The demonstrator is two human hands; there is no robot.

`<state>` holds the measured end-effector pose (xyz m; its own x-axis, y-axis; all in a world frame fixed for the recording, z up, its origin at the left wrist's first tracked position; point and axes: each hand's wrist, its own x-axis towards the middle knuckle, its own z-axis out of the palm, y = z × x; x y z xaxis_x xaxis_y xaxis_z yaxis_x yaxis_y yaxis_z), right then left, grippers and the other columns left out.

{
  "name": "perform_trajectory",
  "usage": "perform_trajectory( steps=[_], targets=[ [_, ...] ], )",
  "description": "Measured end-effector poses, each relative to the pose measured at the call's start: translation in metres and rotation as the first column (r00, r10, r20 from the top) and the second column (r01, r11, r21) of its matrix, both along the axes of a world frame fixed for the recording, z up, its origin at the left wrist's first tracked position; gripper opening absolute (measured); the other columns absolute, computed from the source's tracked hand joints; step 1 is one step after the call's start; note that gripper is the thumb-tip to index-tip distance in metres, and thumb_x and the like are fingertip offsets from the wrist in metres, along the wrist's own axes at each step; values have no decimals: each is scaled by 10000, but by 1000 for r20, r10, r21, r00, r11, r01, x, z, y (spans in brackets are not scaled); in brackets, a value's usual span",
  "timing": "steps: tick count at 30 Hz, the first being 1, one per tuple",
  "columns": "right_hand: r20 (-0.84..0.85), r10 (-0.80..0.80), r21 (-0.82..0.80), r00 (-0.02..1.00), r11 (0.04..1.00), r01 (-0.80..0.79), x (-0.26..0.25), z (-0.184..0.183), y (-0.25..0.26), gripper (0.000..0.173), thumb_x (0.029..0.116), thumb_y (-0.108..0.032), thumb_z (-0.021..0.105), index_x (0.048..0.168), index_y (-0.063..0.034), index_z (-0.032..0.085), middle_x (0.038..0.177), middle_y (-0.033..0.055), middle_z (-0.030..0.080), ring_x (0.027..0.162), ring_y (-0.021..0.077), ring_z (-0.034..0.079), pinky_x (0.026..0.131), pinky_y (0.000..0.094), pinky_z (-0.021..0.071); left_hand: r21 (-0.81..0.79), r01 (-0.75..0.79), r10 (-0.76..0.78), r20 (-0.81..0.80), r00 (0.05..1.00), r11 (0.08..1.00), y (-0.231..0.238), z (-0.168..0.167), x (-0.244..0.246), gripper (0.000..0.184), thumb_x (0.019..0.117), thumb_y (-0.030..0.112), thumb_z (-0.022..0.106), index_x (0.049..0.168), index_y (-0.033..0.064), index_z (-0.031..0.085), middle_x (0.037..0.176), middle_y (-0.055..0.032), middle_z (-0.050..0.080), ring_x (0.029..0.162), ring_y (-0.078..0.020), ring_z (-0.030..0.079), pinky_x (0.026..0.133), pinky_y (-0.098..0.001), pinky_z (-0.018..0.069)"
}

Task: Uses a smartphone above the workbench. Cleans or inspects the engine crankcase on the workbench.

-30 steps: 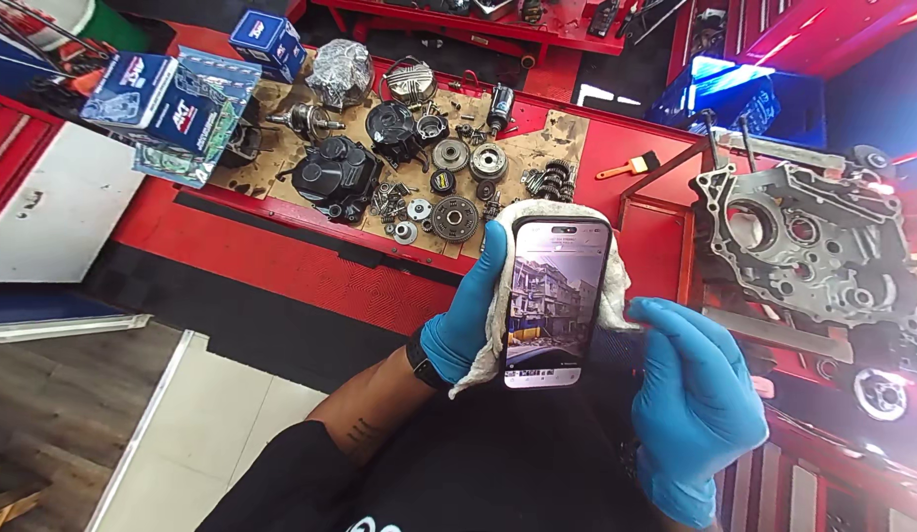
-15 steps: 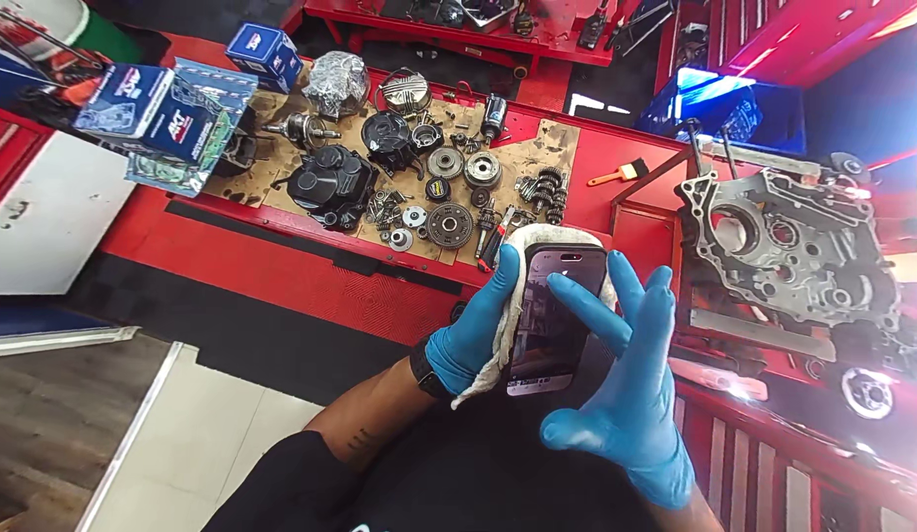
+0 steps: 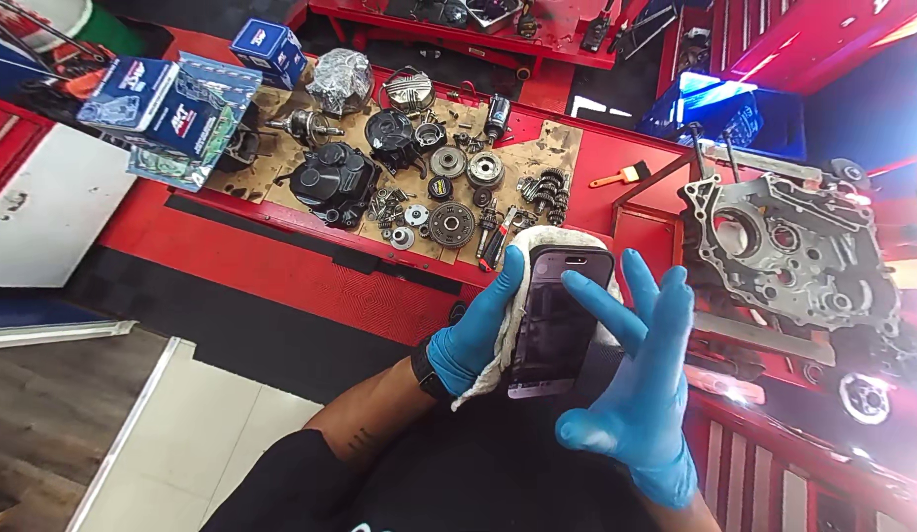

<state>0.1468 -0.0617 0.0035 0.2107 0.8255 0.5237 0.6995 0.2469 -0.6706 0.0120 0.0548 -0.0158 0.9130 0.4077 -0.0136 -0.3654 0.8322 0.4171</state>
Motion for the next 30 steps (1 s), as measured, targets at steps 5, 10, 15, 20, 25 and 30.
perform_trajectory(
  steps=[5, 10, 15, 20, 25, 30],
  targets=[
    [-21, -3, 13, 1000, 1000, 3, 2, 0, -1, 1105, 810, -840, 551, 1635, -368, -12, 1557, -117, 494, 1489, 207, 399, 1219, 721, 27, -8, -26, 26, -16, 1000, 1000, 1, 1, 0, 590, 1005, 624, 459, 1291, 141, 641, 1189, -52, 726, 1135, -129, 683, 988, -323, 564],
    [23, 18, -7, 1000, 1000, -18, -1, -2, 0, 1159, 805, -852, 546, 1649, -287, -12, 1566, -71, 494, 1520, 241, 346, 1200, 756, 0, 12, -25, 26, -20, 999, 1000, 1, 0, 2, 593, 1001, 623, 471, 1309, 139, 622, 1205, -48, 719, 1153, -126, 674, 1003, -324, 555],
    [34, 32, -37, 999, 999, -31, -3, -5, 5, 1153, 814, -850, 543, 1640, -173, 108, 1552, -17, 515, 1528, 212, 325, 1221, 698, -49, 53, -36, 39, -53, 998, 998, 0, 0, 4, 580, 1007, 614, 470, 1302, 139, 623, 1195, -32, 721, 1153, -106, 670, 1004, -304, 552],
    [-42, 12, -7, 999, 1000, -13, 4, -2, 0, 1094, 812, -858, 526, 1637, -373, -5, 1564, -125, 483, 1496, 204, 388, 1224, 715, 28, -6, -36, 36, -17, 999, 999, 7, -1, 2, 592, 1008, 632, 440, 1284, 151, 646, 1172, -52, 731, 1110, -127, 695, 961, -323, 579],
    [-68, -13, 19, 998, 1000, 15, 9, -5, -5, 1065, 826, -826, 546, 1630, -410, -18, 1568, -132, 474, 1491, 211, 393, 1257, 648, 53, -41, -50, 53, 91, 994, 998, 15, -3, 2, 571, 1026, 591, 444, 1304, 135, 644, 1217, -81, 719, 1158, -158, 681, 1000, -356, 562],
    [-97, -17, 29, 995, 999, 20, 10, -9, -7, 1059, 831, -803, 563, 1639, -381, 24, 1558, -113, 490, 1486, 222, 401, 1267, 619, 71, -1, -101, 101, 88, 991, 995, 18, 2, 3, 541, 1044, 566, 414, 1283, 144, 655, 1201, -66, 727, 1148, -142, 685, 996, -339, 565]
  ],
)
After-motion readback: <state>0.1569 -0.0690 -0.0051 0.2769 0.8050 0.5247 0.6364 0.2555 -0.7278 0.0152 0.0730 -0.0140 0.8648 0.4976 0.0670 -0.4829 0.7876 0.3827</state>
